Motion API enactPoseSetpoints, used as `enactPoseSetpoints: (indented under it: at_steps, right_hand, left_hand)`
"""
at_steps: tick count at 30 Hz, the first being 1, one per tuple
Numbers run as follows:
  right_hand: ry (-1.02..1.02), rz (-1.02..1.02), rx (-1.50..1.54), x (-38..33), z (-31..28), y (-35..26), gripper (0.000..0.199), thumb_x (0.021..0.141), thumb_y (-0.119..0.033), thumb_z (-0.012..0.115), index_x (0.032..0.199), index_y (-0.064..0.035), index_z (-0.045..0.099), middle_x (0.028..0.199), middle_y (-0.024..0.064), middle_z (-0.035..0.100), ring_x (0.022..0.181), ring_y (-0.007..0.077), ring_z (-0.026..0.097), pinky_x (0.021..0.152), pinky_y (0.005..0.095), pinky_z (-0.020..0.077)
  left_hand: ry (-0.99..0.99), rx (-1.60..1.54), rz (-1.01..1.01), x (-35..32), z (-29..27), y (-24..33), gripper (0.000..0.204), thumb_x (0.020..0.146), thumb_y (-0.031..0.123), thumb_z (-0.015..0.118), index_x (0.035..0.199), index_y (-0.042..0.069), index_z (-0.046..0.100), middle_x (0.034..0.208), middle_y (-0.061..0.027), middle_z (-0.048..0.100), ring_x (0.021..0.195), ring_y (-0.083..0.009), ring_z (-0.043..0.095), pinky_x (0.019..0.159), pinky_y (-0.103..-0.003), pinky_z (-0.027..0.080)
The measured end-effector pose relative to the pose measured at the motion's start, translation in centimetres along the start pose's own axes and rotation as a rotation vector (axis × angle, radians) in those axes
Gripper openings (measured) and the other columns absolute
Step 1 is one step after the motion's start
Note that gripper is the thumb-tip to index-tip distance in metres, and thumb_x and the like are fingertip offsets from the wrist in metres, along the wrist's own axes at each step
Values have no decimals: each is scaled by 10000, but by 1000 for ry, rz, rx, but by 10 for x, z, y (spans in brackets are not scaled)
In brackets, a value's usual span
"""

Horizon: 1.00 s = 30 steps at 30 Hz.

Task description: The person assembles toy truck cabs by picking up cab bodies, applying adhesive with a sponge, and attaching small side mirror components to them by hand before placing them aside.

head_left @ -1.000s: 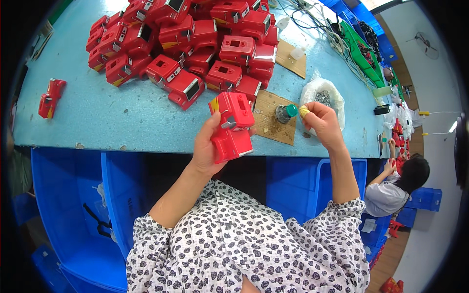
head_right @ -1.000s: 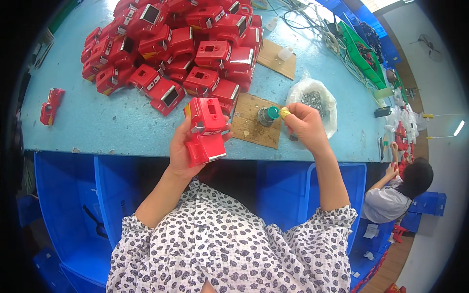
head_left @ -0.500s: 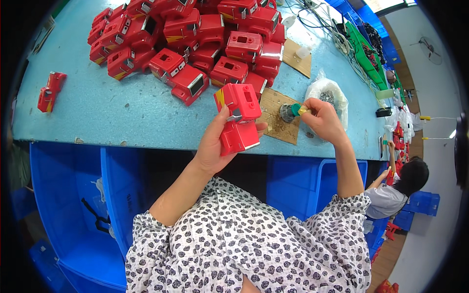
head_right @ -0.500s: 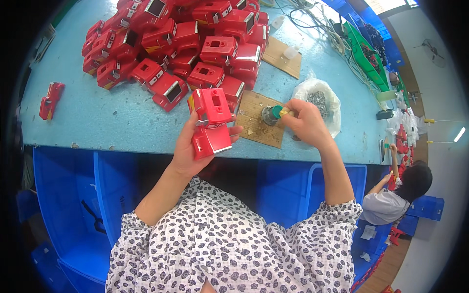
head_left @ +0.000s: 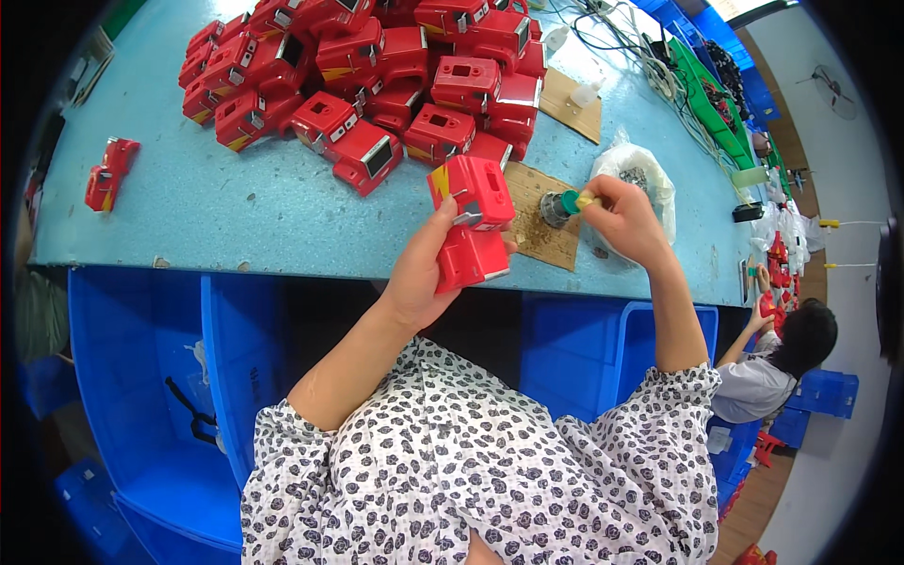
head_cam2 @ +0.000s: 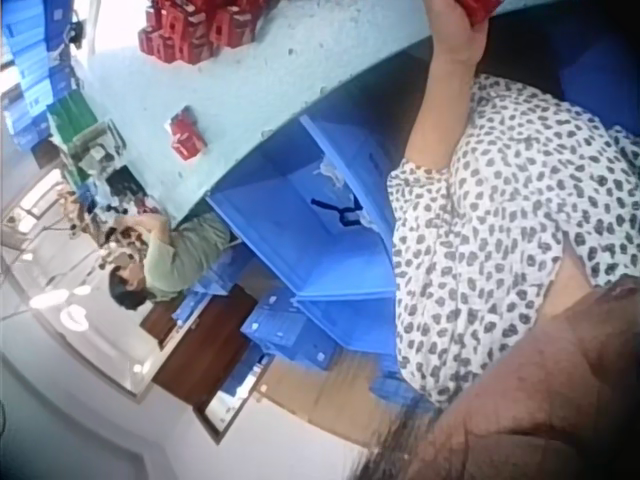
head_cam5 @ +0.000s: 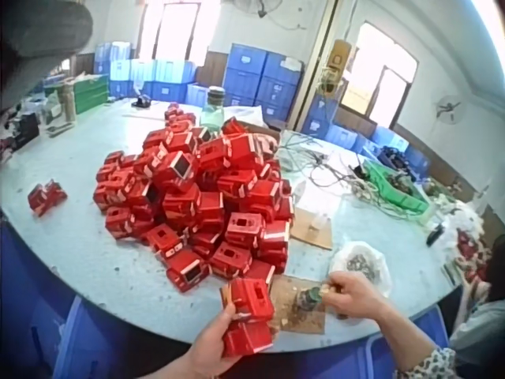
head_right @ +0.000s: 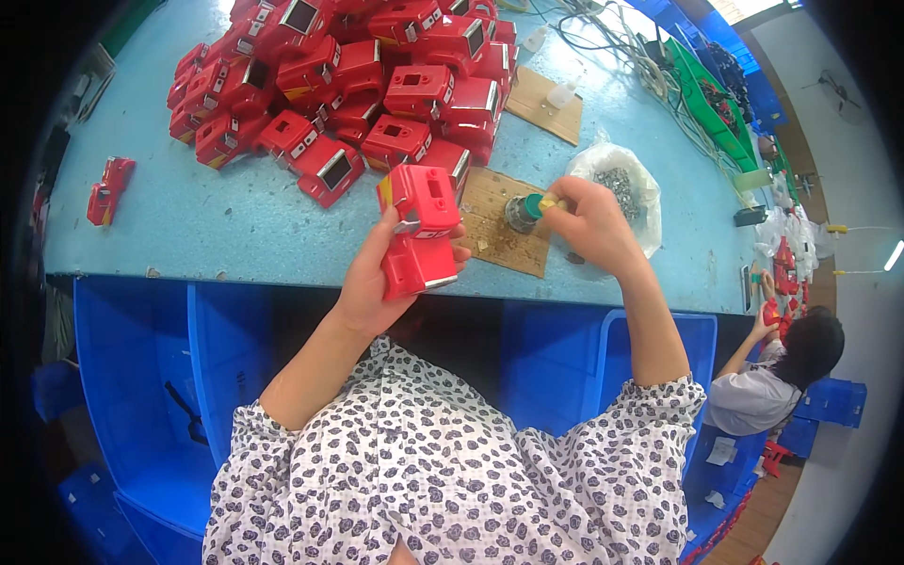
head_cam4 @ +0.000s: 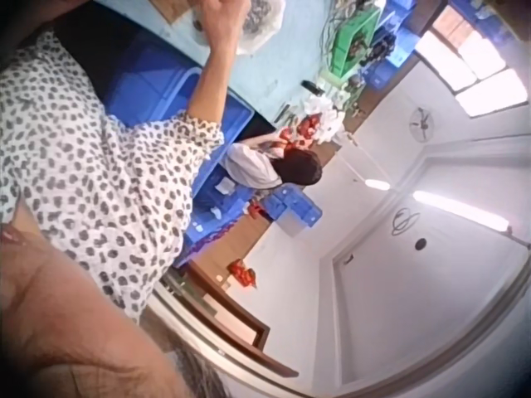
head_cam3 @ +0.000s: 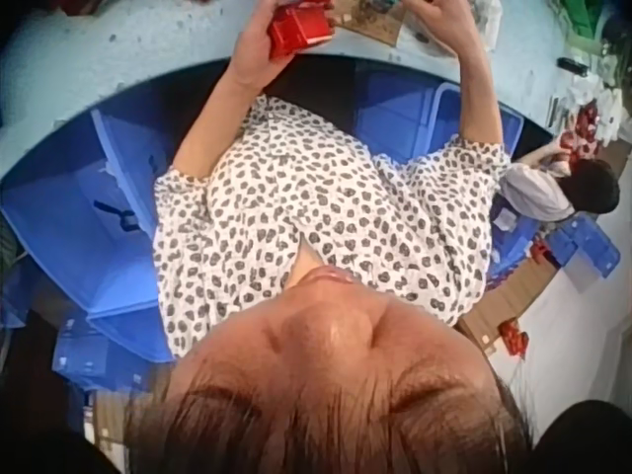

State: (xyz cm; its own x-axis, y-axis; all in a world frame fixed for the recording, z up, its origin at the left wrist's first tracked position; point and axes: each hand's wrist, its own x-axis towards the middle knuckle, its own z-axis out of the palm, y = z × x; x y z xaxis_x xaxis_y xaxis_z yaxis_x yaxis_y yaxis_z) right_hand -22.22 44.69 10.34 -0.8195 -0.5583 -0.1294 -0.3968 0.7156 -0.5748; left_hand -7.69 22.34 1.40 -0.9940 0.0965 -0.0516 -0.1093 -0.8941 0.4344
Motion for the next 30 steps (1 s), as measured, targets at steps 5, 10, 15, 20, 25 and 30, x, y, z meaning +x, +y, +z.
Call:
enactPoseSetpoints:
  at_steps: [5, 10, 15, 20, 25, 30]
  right_hand:
    - [22, -91, 527, -36, 7, -39, 75, 870, -29, 557, 941, -9, 571, 788, -61, 487, 708, 9, 417, 611, 183, 354]
    - [-16, -586, 181, -64, 41, -77, 208, 718, 35, 651, 911, -2, 583, 744, 71, 589, 616, 163, 581, 551, 276, 454]
    - [22, -622, 140, -65, 58, -70, 209, 700, -8, 677, 881, -52, 581, 720, 90, 601, 623, 271, 628, 532, 350, 491]
    - [-50, -681, 145, -65, 57, -60, 235, 677, 11, 676, 891, -29, 588, 704, 78, 568, 575, 228, 577, 509, 323, 453]
    - [-49, -648, 112, -64, 59, -62, 209, 707, -19, 683, 887, -53, 583, 707, 88, 605, 615, 275, 627, 527, 359, 486]
    - [88, -648, 125, -67, 72, -69, 246, 706, -7, 689, 937, -32, 609, 723, 98, 591, 628, 275, 613, 543, 357, 483]
  left_hand:
    - [28, 2, -79, -2, 17, -5, 455, 1050, 372, 365, 1361, 47, 429, 1173, -110, 618, 1037, -187, 630, 905, -352, 512]
    - [32, 111, -148, -4, 36, -10, 440, 1049, 356, 388, 1354, 43, 440, 1189, -91, 601, 1039, -139, 614, 905, -314, 505]
    - [3, 214, -166, -5, 44, -8, 433, 1040, 342, 430, 1352, 42, 447, 1203, -87, 585, 1069, -128, 595, 907, -289, 493]
    - [-11, 269, -174, -8, 52, -8, 441, 1042, 341, 426, 1362, 37, 439, 1197, -79, 580, 1058, -120, 586, 904, -279, 488]
    - [13, 348, -128, -10, 54, -11, 447, 1041, 348, 434, 1357, 33, 443, 1154, -74, 590, 1016, -112, 591, 877, -273, 497]
    - [153, 236, -176, -9, 46, -10, 417, 1041, 360, 428, 1289, 29, 479, 1079, -81, 609, 949, -124, 615, 831, -292, 520]
